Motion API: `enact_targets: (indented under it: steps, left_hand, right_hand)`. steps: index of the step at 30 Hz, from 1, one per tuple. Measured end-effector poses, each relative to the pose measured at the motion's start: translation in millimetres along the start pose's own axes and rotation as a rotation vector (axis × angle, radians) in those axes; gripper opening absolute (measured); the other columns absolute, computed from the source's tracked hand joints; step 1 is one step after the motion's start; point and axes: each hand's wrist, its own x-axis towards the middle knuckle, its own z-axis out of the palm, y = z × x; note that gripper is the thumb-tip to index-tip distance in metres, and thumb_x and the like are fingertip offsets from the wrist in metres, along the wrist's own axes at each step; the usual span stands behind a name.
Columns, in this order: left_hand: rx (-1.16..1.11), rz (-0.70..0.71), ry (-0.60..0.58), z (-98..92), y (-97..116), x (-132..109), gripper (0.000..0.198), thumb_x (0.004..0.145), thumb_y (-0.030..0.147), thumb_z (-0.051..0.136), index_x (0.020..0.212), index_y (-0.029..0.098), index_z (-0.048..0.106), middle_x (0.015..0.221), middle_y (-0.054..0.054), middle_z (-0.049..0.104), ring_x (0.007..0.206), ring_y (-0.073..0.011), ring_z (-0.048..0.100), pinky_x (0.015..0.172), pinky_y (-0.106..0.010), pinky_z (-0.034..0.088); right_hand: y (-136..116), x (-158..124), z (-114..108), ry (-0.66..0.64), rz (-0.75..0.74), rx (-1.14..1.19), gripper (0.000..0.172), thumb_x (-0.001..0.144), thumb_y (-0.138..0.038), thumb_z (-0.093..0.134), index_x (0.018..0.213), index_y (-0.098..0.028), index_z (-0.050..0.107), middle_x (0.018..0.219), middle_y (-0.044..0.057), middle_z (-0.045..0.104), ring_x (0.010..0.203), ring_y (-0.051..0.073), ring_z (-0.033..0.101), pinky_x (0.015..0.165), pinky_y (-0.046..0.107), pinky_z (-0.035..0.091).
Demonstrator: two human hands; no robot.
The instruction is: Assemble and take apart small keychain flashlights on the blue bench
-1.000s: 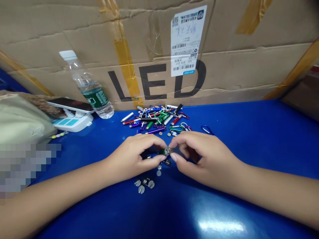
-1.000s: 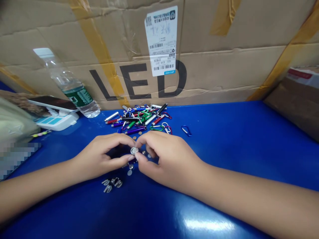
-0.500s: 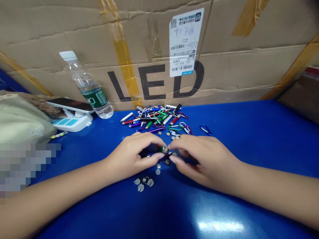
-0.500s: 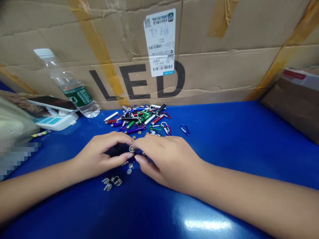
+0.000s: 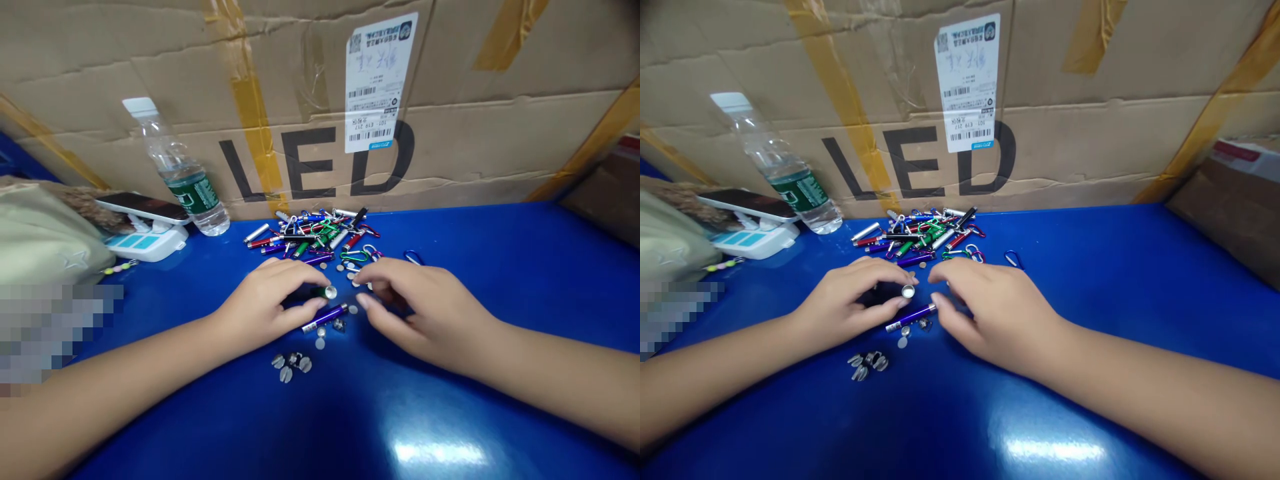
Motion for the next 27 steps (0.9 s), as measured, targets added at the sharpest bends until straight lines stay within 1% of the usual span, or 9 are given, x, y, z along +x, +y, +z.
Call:
enact_targets:
  steps: [2, 5, 7, 10, 14, 19, 23, 27]
  left_hand:
    - [-0.009, -0.008, 0.032, 0.1, -2, 0, 0.016, 0.086, 0.028, 0.054, 0.097, 0.021, 0.063, 0.097, -0.003, 0.070, 0.092, -0.0165, 0.064, 0.085, -0.030, 0.047]
    - [-0.025, -0.032, 0.070, 0.8, -5, 0, 0.015, 0.085, 0.027, 0.055, 0.096, 0.019, 0.062, 0.096, -0.003, 0.070, 0.089, -0.0161, 0.064, 0.083, -0.029, 0.048]
    - [-0.036, -0.050, 0.076, 1.4, -5, 0, 0.015, 0.085, 0.028, 0.056, 0.096, 0.019, 0.062, 0.095, -0.003, 0.070, 0.089, -0.0158, 0.064, 0.083, -0.028, 0.048]
    - [-0.043, -0.077, 0.072, 1.6, -4, 1, 0.015, 0.084, 0.029, 0.057, 0.095, 0.020, 0.063, 0.094, -0.003, 0.070, 0.089, -0.0162, 0.064, 0.083, -0.029, 0.047]
    - [-0.034, -0.096, 0.065, 0.9, -2, 2, 0.015, 0.084, 0.029, 0.057, 0.094, 0.021, 0.063, 0.094, -0.002, 0.070, 0.089, -0.0165, 0.064, 0.083, -0.029, 0.047]
    - [-0.016, -0.083, 0.057, 1.3, -3, 2, 0.015, 0.084, 0.027, 0.056, 0.095, 0.021, 0.063, 0.094, -0.002, 0.070, 0.089, -0.0163, 0.064, 0.083, -0.029, 0.047]
    - [-0.009, -0.060, 0.067, 2.3, -4, 1, 0.015, 0.084, 0.028, 0.056, 0.095, 0.021, 0.063, 0.094, -0.001, 0.070, 0.089, -0.0159, 0.064, 0.082, -0.029, 0.048]
    - [-0.008, -0.010, 0.076, 2.4, -5, 1, 0.014, 0.084, 0.026, 0.057, 0.096, 0.020, 0.062, 0.093, -0.001, 0.070, 0.087, -0.0147, 0.064, 0.081, -0.027, 0.048]
  right_hand:
    - [2, 1, -1, -0.032, -0.015, 0.020, 0.017, 0.087, -0.024, 0.046, 0.094, -0.018, 0.061, 0.076, 0.004, 0.061, 0.070, 0.014, 0.056, 0.062, 0.025, 0.041]
    - [-4, 2, 1, -0.099, -0.131, 0.063, 0.017, 0.088, -0.023, 0.047, 0.090, -0.018, 0.064, 0.078, 0.005, 0.059, 0.074, 0.015, 0.053, 0.067, 0.027, 0.040]
    - [-12, 3, 3, -0.140, -0.172, 0.065, 0.018, 0.088, -0.024, 0.048, 0.087, -0.018, 0.066, 0.078, 0.006, 0.057, 0.075, 0.016, 0.051, 0.068, 0.029, 0.038]
    - [-21, 3, 8, -0.176, -0.143, 0.032, 0.018, 0.087, -0.024, 0.050, 0.085, -0.018, 0.067, 0.081, 0.007, 0.056, 0.076, 0.017, 0.048, 0.070, 0.031, 0.037]
    - [-22, 3, 11, -0.182, -0.133, 0.014, 0.018, 0.087, -0.023, 0.051, 0.087, -0.018, 0.068, 0.086, 0.008, 0.055, 0.082, 0.018, 0.047, 0.073, 0.032, 0.035]
    - [-21, 3, 13, -0.201, -0.165, 0.011, 0.018, 0.089, -0.023, 0.050, 0.088, -0.020, 0.068, 0.091, 0.009, 0.055, 0.087, 0.020, 0.047, 0.076, 0.034, 0.035]
    - [-20, 3, 14, -0.199, -0.161, 0.039, 0.015, 0.087, -0.025, 0.054, 0.085, -0.018, 0.067, 0.095, 0.009, 0.057, 0.088, 0.020, 0.048, 0.076, 0.034, 0.036]
    - [-17, 3, 14, -0.180, -0.155, 0.066, 0.012, 0.086, -0.022, 0.055, 0.081, -0.017, 0.065, 0.091, 0.009, 0.058, 0.085, 0.020, 0.049, 0.076, 0.034, 0.037]
